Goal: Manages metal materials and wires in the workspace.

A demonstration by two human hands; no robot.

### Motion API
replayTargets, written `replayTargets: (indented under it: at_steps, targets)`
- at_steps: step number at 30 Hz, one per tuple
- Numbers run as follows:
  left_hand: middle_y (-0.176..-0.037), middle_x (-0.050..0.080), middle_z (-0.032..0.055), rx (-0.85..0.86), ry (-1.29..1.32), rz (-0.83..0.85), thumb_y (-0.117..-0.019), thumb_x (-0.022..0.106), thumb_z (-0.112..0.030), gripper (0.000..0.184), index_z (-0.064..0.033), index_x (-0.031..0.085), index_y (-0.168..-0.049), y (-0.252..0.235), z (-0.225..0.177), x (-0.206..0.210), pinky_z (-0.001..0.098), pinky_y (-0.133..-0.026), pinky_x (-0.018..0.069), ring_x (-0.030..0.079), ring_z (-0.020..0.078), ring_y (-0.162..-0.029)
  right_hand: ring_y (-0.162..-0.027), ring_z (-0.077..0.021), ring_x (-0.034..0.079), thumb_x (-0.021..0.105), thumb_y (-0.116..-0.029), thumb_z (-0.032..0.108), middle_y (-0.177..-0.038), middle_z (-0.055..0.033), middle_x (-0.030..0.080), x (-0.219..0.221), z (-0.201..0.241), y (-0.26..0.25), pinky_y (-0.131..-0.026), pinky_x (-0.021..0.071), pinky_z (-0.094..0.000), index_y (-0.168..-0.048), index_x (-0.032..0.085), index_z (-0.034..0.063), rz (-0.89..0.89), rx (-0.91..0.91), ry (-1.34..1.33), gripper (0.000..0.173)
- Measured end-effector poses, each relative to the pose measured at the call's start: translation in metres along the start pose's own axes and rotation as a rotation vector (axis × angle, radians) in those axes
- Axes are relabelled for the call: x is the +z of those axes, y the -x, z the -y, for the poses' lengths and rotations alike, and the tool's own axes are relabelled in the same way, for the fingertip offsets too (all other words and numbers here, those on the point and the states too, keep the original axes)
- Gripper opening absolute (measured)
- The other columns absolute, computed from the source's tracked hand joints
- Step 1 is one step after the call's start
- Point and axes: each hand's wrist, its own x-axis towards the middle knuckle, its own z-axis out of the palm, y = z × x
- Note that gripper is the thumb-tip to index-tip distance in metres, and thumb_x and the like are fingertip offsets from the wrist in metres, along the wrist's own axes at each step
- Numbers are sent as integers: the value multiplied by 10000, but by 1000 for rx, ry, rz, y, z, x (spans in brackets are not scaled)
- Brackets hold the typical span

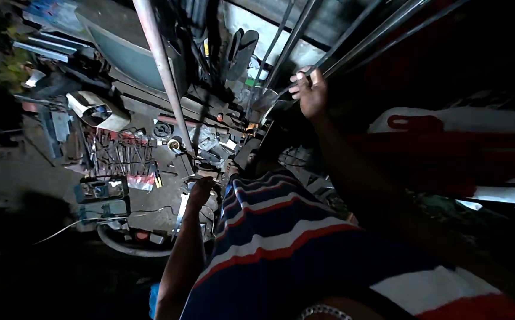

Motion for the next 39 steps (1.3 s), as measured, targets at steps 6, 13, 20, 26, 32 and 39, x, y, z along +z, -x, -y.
replayTargets:
  at_steps: [6, 13, 20, 26, 32, 39]
  targets:
    - [-1257, 675, 149, -24, 0, -6, -1083, 499, -296, 376, -87, 597, -1380, -1, -6, 4, 457, -907, 585, 710, 246, -1030, -908, -172, 733, 513, -1089, 321, -1103, -129, 729, -21, -12, 13, -857, 610, -365, -1298, 628, 14, 248, 151, 205, 390]
    - [-1232, 693, 143, 60, 21, 0, -1090, 492, -270, 363, -80, 605, -1378, -3, -52, 21, 457, -940, 574, 701, 245, -1070, -878, -118, 721, 551, -1065, 300, -1009, -80, 743, -27, -7, 23, -843, 613, -342, -1139, 714, 36, 150, -206, 170, 319]
    - [-1263, 675, 152, 93, -27, 18, -1082, 510, -286, 366, -93, 608, -1377, -21, -76, 26, 494, -935, 565, 694, 267, -1061, -816, -81, 675, 597, -1019, 100, -983, -73, 725, -46, 36, 11, -725, 589, -265, -1027, 693, -27, -9, -538, -114, 159]
    - [-1241, 678, 161, 74, -47, 13, -1092, 487, -292, 362, -97, 606, -1373, -28, -75, 24, 503, -914, 563, 693, 279, -1036, -820, -106, 698, 577, -1039, 126, -974, -90, 735, -63, 68, 3, -738, 606, -298, -1026, 682, -33, -49, -702, -109, 191]
    - [-1244, 684, 160, 89, -17, 1, -1088, 495, -271, 358, -86, 609, -1373, -33, -64, 27, 518, -959, 549, 687, 289, -1077, -827, -112, 695, 571, -1051, 144, -980, -80, 731, -69, 81, -4, -736, 602, -306, -1040, 681, -10, -11, -743, -76, 189]
    - [-1259, 675, 167, 85, 52, -19, -1091, 476, -268, 376, -79, 588, -1396, -27, -51, 34, 511, -948, 554, 688, 286, -1069, -815, -72, 661, 541, -1065, 145, -964, -52, 709, -69, 91, 2, -734, 575, -277, -1039, 667, -3, 21, -721, -19, 196]
